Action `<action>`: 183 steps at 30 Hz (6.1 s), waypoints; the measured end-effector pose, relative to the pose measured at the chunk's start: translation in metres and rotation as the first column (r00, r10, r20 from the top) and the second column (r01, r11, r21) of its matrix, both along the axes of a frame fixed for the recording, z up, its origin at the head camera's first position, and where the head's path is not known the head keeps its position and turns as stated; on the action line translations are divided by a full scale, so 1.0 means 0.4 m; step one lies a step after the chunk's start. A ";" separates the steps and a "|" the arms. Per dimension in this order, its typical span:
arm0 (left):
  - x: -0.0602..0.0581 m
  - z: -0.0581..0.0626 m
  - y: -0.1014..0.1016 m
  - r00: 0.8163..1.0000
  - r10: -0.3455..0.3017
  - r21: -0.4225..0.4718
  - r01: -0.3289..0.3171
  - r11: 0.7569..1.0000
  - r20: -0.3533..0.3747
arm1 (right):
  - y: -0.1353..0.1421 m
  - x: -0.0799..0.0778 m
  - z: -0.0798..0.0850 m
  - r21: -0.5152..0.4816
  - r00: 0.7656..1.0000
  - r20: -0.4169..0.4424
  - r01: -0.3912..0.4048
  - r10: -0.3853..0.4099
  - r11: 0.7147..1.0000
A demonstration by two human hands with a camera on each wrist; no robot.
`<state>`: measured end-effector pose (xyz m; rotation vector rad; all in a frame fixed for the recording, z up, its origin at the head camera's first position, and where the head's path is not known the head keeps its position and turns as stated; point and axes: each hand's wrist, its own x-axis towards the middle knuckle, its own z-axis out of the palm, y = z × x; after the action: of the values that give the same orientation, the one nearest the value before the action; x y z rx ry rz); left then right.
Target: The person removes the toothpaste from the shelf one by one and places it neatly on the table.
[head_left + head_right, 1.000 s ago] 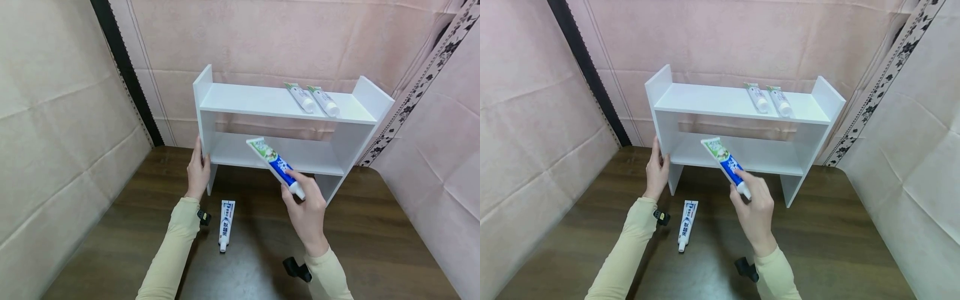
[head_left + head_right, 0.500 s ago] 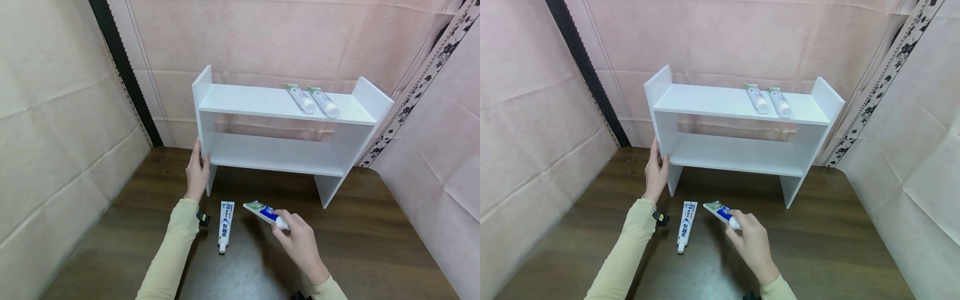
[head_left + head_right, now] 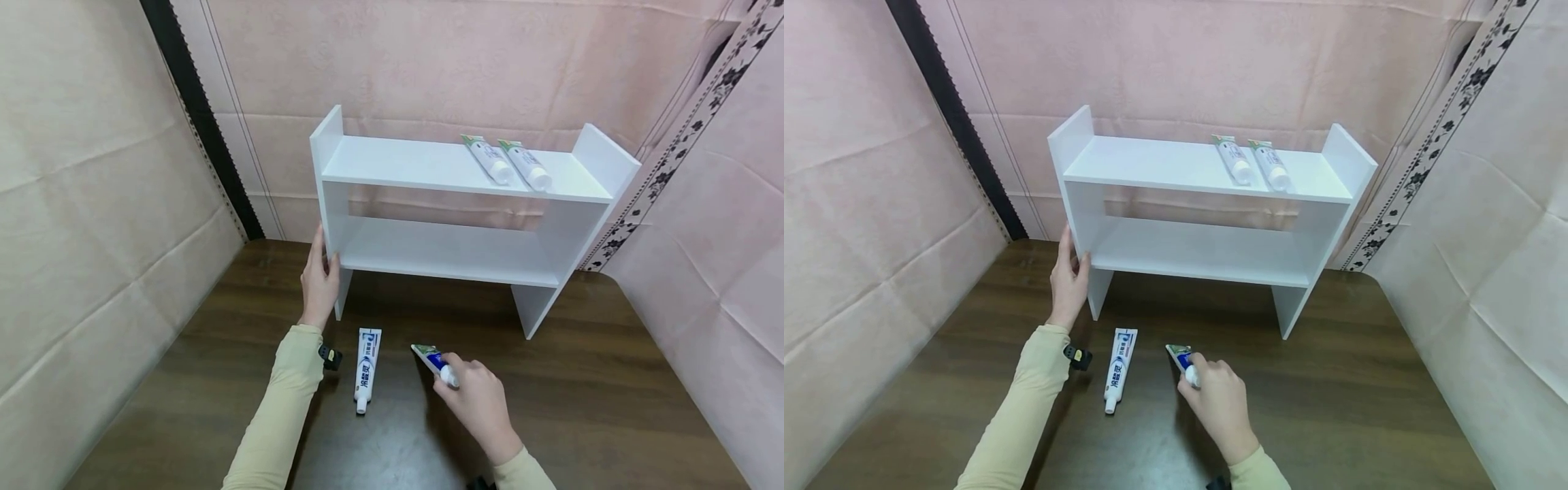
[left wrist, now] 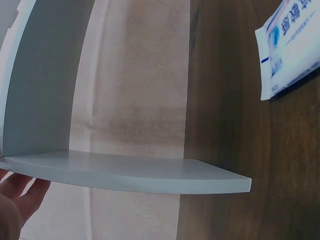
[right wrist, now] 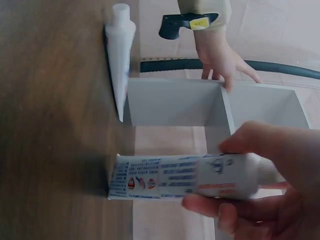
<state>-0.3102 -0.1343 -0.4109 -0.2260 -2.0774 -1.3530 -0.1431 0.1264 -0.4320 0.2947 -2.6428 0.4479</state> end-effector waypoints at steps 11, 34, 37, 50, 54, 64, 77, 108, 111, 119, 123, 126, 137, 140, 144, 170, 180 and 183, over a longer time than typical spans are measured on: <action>-0.001 0.003 -0.006 1.000 0.004 0.014 -0.004 1.000 -0.028 | -0.047 0.002 -0.042 0.080 0.988 0.147 -0.053 0.040 0.995; 0.003 -0.005 -0.005 1.000 0.004 -0.008 -0.005 1.000 -0.019 | 0.004 -0.060 -0.024 0.138 0.970 0.202 -0.163 0.133 0.977; 0.006 -0.008 -0.007 1.000 0.015 -0.005 -0.015 1.000 -0.025 | 0.037 -0.091 0.067 0.151 0.991 0.033 -0.130 0.126 0.980; 0.005 -0.008 -0.002 1.000 0.016 0.003 -0.016 1.000 -0.019 | 0.098 -0.208 0.475 0.099 0.875 -0.479 -0.026 0.071 0.995; 0.002 -0.006 0.000 0.999 0.017 -0.004 -0.017 1.000 -0.029 | 0.099 -0.249 0.532 0.106 0.867 -0.497 0.012 0.042 0.994; 0.003 -0.012 -0.003 0.999 0.037 -0.012 -0.037 0.999 -0.034 | 0.101 -0.311 0.539 0.085 0.915 -0.404 0.040 -0.002 0.996; 0.009 -0.011 -0.002 0.999 0.031 -0.009 -0.031 0.999 -0.017 | 0.089 -0.309 0.518 0.035 0.881 -0.472 0.042 -0.020 0.998; 0.011 -0.010 -0.001 0.999 0.028 -0.003 -0.028 1.000 -0.020 | 0.102 -0.198 0.441 -0.055 0.810 -0.585 -0.013 -0.021 0.998; 0.012 -0.006 -0.001 0.999 0.024 -0.002 -0.024 1.000 -0.024 | 0.101 -0.179 0.427 -0.054 0.807 -0.590 -0.007 -0.026 0.999; 0.007 0.001 0.000 0.999 0.020 -0.003 -0.020 1.000 -0.040 | 0.112 -0.150 0.387 -0.066 0.817 -0.575 -0.003 -0.035 0.998; 0.009 0.000 0.001 0.998 0.034 -0.010 -0.035 0.999 -0.062 | 0.117 -0.143 0.368 -0.080 0.819 -0.572 -0.010 -0.038 0.997; 0.010 -0.002 0.001 0.997 0.044 -0.017 -0.045 0.999 -0.069 | 0.121 -0.134 0.353 -0.094 0.822 -0.568 -0.017 -0.040 0.995; 0.010 -0.012 0.009 0.998 0.047 -0.004 -0.048 0.999 -0.048 | 0.149 -0.044 0.237 -0.213 0.780 -0.625 -0.141 -0.024 0.967; 0.009 -0.014 0.009 0.997 0.047 -0.005 -0.047 0.999 -0.057 | 0.160 -0.027 0.185 -0.195 0.812 -0.584 -0.147 0.005 0.970; 0.006 -0.011 0.008 0.996 0.053 0.004 -0.053 0.999 -0.066 | 0.171 -0.014 0.136 -0.151 0.869 -0.492 -0.135 0.044 0.979; 0.006 -0.023 0.008 0.996 0.062 0.000 -0.062 0.998 -0.070 | 0.161 -0.045 -0.059 0.087 0.967 0.235 0.082 -0.100 0.993; 0.005 -0.021 0.009 0.996 0.053 0.009 -0.053 0.999 -0.065 | 0.153 -0.049 -0.084 0.085 0.903 0.427 0.022 -0.056 0.996; 0.005 -0.020 0.008 0.996 0.056 0.008 -0.055 0.998 -0.063 | 0.156 -0.052 -0.082 0.082 0.910 0.413 0.014 -0.046 0.997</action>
<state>-0.3080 -0.1311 -0.4189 -0.2043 -2.0120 -1.3028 -0.1637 0.1888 -0.4650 0.1980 -3.0818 0.4384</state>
